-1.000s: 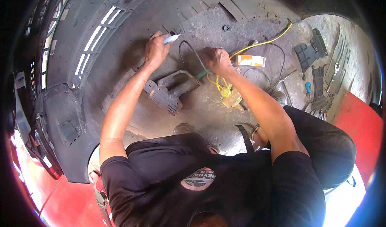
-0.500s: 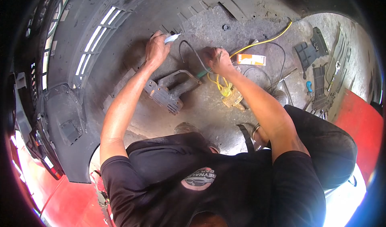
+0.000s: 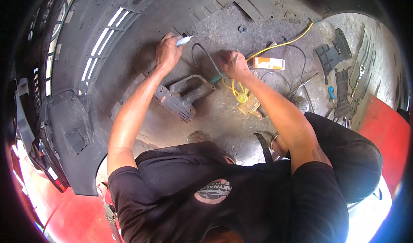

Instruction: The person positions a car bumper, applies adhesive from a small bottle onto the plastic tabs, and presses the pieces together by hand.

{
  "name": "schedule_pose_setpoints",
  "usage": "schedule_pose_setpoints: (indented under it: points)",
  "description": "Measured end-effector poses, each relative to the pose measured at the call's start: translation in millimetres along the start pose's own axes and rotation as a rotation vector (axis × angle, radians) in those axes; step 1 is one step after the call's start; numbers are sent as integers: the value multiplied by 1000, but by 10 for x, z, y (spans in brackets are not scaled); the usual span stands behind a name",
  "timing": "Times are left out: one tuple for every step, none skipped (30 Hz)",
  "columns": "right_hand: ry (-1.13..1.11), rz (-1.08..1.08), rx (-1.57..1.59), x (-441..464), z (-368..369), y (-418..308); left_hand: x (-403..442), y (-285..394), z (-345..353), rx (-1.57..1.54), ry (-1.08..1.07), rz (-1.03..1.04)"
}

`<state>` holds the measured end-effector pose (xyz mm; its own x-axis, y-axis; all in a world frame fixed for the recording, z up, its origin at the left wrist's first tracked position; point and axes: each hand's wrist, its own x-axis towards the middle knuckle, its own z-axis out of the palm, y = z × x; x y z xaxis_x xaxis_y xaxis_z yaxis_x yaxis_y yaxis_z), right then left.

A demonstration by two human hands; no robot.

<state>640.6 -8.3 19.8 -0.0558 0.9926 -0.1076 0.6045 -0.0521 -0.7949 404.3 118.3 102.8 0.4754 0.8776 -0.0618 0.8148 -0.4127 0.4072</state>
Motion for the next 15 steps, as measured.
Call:
schedule_pose_setpoints:
  points:
    - [0, 4, -7, 1, 2, 1, 0, -1, 1, 3, 0, 2]
    - [0, 8, -15, 2, 4, 1, 2, -4, 0, 6, 0, 3]
    - [2, 6, -8, 1, 4, 1, 5, -7, -1, 10, 0, 5]
    - [4, 3, -1, -1, 3, -3, 6, -18, 8, 3, 4, 7]
    - [6, 0, 6, -2, 1, -6, 5, -28, 21, -4, 7, 10]
    - [8, -3, 11, 1, -1, -9, 4, -39, 31, -10, 10, 12]
    - [10, -6, 17, 4, -3, -9, 4, -38, 28, -8, 9, 16]
    - [12, -8, 23, 5, -4, -9, 3, -38, 24, -6, 7, 19]
    - [10, -5, 23, 6, -4, -9, 1, -37, 21, -4, 5, 23]
    - [8, -2, 23, 5, -4, -11, 0, -38, 21, -8, 7, 24]
    - [6, 2, 23, 4, -4, -13, -2, -39, 20, -12, 9, 25]
    - [1, 9, 31, 6, -4, -14, -3, -39, 19, -16, 12, 26]
    - [-3, 17, 40, 5, 3, -4, -5, -35, 15, -16, 12, 25]
    - [-7, 24, 48, 4, 9, 6, -7, -31, 11, -17, 12, 23]
    - [-3, 20, 42, 2, 13, 17, -8, -27, 7, -17, 12, 22]
